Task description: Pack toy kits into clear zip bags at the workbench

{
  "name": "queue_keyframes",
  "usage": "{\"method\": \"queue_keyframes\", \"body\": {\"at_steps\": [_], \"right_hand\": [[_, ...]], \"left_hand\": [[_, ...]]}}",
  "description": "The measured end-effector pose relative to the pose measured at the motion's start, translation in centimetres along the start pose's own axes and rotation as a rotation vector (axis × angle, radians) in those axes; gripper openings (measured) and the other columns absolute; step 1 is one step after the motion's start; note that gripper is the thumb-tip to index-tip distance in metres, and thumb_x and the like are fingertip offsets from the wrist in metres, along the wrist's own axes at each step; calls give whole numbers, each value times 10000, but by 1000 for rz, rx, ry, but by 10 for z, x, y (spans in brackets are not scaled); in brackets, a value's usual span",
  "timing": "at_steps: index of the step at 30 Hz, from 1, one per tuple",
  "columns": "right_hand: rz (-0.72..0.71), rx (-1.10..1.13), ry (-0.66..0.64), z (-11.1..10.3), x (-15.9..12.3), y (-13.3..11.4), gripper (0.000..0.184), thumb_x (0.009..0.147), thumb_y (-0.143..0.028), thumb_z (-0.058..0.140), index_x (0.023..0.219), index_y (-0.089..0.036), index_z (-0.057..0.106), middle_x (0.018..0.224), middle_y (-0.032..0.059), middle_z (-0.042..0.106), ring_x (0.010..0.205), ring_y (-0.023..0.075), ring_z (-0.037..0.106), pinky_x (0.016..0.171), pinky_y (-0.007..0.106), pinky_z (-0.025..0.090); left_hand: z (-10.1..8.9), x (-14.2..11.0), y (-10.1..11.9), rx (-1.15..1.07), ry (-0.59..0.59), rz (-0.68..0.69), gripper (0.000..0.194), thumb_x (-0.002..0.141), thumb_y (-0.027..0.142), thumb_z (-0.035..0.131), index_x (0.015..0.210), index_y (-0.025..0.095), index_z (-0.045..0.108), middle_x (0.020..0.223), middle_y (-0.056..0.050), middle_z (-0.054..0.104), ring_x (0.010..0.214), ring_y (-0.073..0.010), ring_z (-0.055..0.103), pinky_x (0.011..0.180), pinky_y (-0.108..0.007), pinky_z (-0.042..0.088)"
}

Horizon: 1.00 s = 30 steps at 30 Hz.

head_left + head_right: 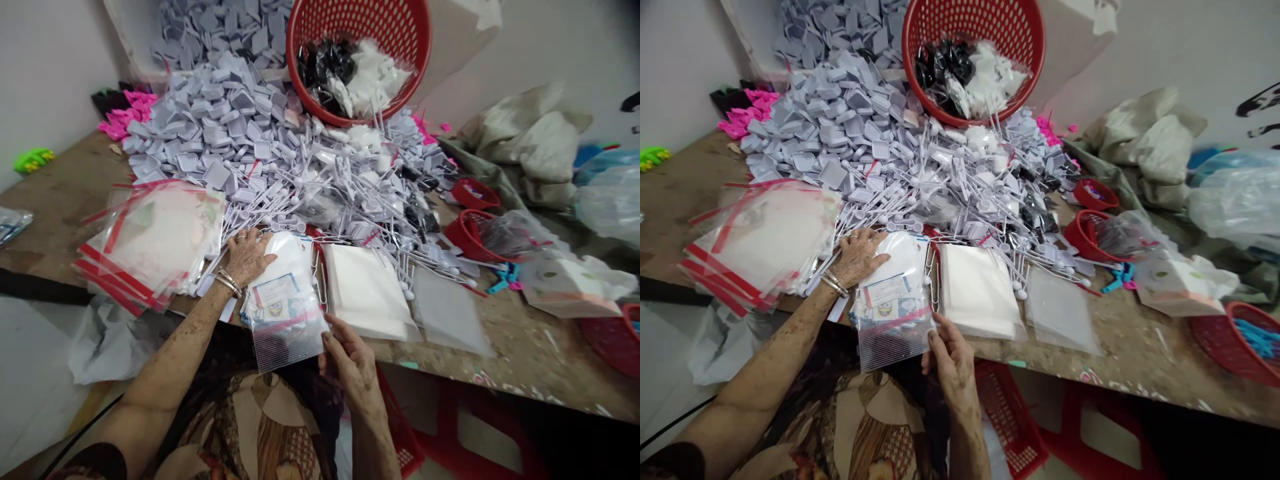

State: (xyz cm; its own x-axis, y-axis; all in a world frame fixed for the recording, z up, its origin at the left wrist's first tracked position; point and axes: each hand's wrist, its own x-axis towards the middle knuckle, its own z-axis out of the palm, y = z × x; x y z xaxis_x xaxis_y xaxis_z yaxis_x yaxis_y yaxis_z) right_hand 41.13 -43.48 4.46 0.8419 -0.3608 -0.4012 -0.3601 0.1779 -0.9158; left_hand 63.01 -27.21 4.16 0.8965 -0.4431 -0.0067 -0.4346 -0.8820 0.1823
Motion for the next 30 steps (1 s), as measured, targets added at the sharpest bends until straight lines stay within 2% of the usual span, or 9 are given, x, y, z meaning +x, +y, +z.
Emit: {"method": "queue_keyframes", "body": {"at_steps": [4, 6, 10, 17, 21, 25, 28, 30], "right_hand": [[-38, 33, 106, 6, 2, 5, 561, 812, -454, 688, 1267, -137, 600, 497, -57, 549, 427, 106, 456, 440, 226, 362], [-46, 26, 114, 10, 3, 7, 533, 819, -451, 682, 1250, -147, 607, 492, -66, 527, 411, 103, 433, 421, 224, 340], [-129, 28, 162, 14, 9, 11, 434, 834, -422, 666, 1181, -163, 633, 515, -65, 529, 428, 105, 439, 443, 236, 358], [-163, 20, 186, 19, 19, 21, 428, 847, -421, 638, 1175, -146, 650, 463, -79, 476, 417, 110, 410, 455, 249, 346], [-160, 13, 214, 25, 22, 21, 421, 846, -441, 619, 1140, -141, 647, 455, -80, 472, 393, 108, 398, 424, 245, 335], [-185, -12, 193, 29, 22, 19, 399, 865, -451, 594, 1133, -157, 627, 482, -74, 503, 389, 107, 424, 419, 248, 369], [-194, -20, 192, 28, 21, 22, 423, 895, -453, 570, 1200, -159, 577, 509, -73, 521, 433, 121, 490, 470, 256, 438], [-186, -5, 158, 27, 21, 25, 473, 892, -463, 585, 1254, -162, 539, 581, -56, 570, 478, 130, 529, 502, 269, 471]], "left_hand": [[0, 0, 1, -18, -12, -2, 549, 904, 450, 557, 1409, 254, 463, 1363, -144, 490, 1235, -371, 417, 973, -544, 338], [0, -1, 1, -16, -11, 1, 560, 905, 446, 559, 1418, 247, 456, 1348, -146, 494, 1219, -374, 428, 966, -541, 342], [0, -1, 2, -22, 1, 4, 590, 898, 443, 578, 1436, 243, 441, 1326, -143, 506, 1217, -377, 434, 969, -533, 346], [1, 2, 0, -31, 23, 5, 576, 909, 418, 563, 1444, 247, 435, 1301, -138, 522, 1207, -372, 449, 967, -523, 354], [-4, 1, 3, 0, 43, 7, 576, 913, 391, 571, 1449, 228, 441, 1338, -152, 523, 1223, -376, 456, 988, -535, 352], [-12, -25, 20, 38, 154, 103, 527, 927, 410, 559, 1408, 206, 493, 1494, -178, 409, 1326, -388, 384, 1049, -570, 295], [-8, -55, 38, 28, 103, 297, 553, 905, 509, 571, 1346, 176, 536, 1436, -163, 498, 1265, -365, 439, 1044, -570, 310], [-1, -69, 48, 23, 75, 363, 499, 918, 481, 564, 1297, 155, 559, 1392, -148, 544, 1217, -335, 472, 1023, -532, 347]]}}
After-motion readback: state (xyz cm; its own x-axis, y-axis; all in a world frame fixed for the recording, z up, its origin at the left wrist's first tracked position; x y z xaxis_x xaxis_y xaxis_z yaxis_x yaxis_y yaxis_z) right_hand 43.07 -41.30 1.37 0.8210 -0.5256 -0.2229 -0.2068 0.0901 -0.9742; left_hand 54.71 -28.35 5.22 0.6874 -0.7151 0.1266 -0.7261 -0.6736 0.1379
